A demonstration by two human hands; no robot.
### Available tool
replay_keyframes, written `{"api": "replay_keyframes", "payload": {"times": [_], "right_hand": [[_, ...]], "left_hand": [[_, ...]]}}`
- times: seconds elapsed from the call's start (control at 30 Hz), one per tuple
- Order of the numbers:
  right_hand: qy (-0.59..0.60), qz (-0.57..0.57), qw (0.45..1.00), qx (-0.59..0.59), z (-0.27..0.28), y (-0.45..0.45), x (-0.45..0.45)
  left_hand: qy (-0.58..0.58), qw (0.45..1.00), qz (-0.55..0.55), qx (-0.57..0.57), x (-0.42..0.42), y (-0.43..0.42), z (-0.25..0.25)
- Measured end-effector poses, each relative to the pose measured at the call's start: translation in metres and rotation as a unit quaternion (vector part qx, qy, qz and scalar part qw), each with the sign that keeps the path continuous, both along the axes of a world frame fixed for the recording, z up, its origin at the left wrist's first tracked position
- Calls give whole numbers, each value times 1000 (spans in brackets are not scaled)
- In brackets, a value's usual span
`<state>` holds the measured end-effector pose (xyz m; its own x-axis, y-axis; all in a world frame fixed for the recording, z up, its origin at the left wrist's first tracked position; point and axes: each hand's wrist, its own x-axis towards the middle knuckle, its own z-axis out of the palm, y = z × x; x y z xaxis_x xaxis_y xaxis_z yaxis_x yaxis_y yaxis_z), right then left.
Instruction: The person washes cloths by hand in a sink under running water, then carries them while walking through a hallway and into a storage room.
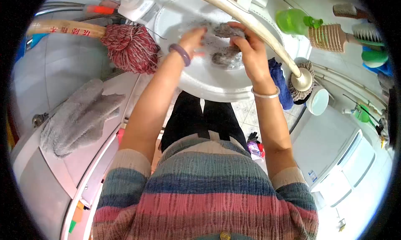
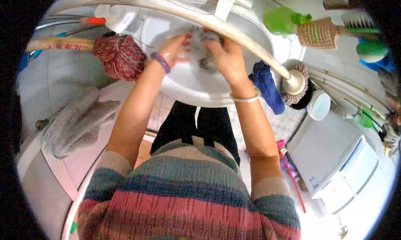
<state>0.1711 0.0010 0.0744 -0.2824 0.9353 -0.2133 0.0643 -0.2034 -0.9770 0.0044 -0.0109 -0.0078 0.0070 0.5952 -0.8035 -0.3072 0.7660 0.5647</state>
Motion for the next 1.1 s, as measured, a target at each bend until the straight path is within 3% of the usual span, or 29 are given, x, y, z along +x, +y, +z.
{"api": "replay_keyframes", "payload": {"times": [0.07, 0.13, 0.17, 0.2, 0.23, 0.3, 0.37, 0.4, 0.43, 0.53, 0.6, 0.67, 0.73, 0.83, 0.87, 0.93, 1.0, 1.03, 1.1], "right_hand": [[95, 6, 995, -24, 23, -4, -7], [40, 53, 997, -30, 49, -15, -5], [70, 46, 996, -32, 50, -23, -6], [101, 39, 993, -34, 50, -31, -7], [109, 45, 992, -51, 51, -34, 0], [85, 29, 995, -51, 58, -40, 10], [73, -1, 995, -74, 63, -46, 24], [16, 15, 998, -65, 68, -47, 31], [-18, 13, 998, -61, 68, -49, 37], [-151, 11, 988, -31, 50, -59, 55], [-284, 74, 945, 143, 27, -61, 68], [-349, 112, 908, 202, 21, -59, 66], [-372, 104, 904, 184, -1, -60, 68], [-442, 130, 839, 290, -37, -46, 68], [-472, 140, 812, 314, -48, -43, 69], [-541, 180, 755, 325, -77, -38, 76], [-605, 208, 707, 301, -94, -26, 73], [-599, 226, 736, 219, -93, -14, 61], [-543, 125, 784, 274, -115, 2, 37]], "left_hand": [[-38, 991, 54, -115, 18, -4, -17], [-134, 974, 85, -160, 31, -5, -15], [-182, 961, 100, -181, 34, -5, -14], [-217, 975, 35, 8, 38, -8, -42], [-242, 949, -33, 199, 43, -11, -92], [-255, 926, -32, 278, 42, -10, -98], [-248, 962, 99, 61, 38, -3, -88], [-239, 956, 161, -50, 35, 0, -82], [-175, 977, 120, -27, 25, 3, -80], [-181, 943, 274, 46, 12, 8, -62], [-103, 945, 303, 69, 1, 15, -47], [-23, 947, 308, 91, -8, 20, -34], [5, 959, 261, 112, -12, 28, -35], [-9, 975, 116, 189, -31, 43, -48], [29, 985, 96, 142, -30, 44, -51], [103, 992, 56, 46, -23, 43, -6], [51, 997, 9, 49, -28, 42, -11], [39, 998, 15, 52, -27, 38, -13], [15, 999, 35, 34, -23, 30, -18]]}}
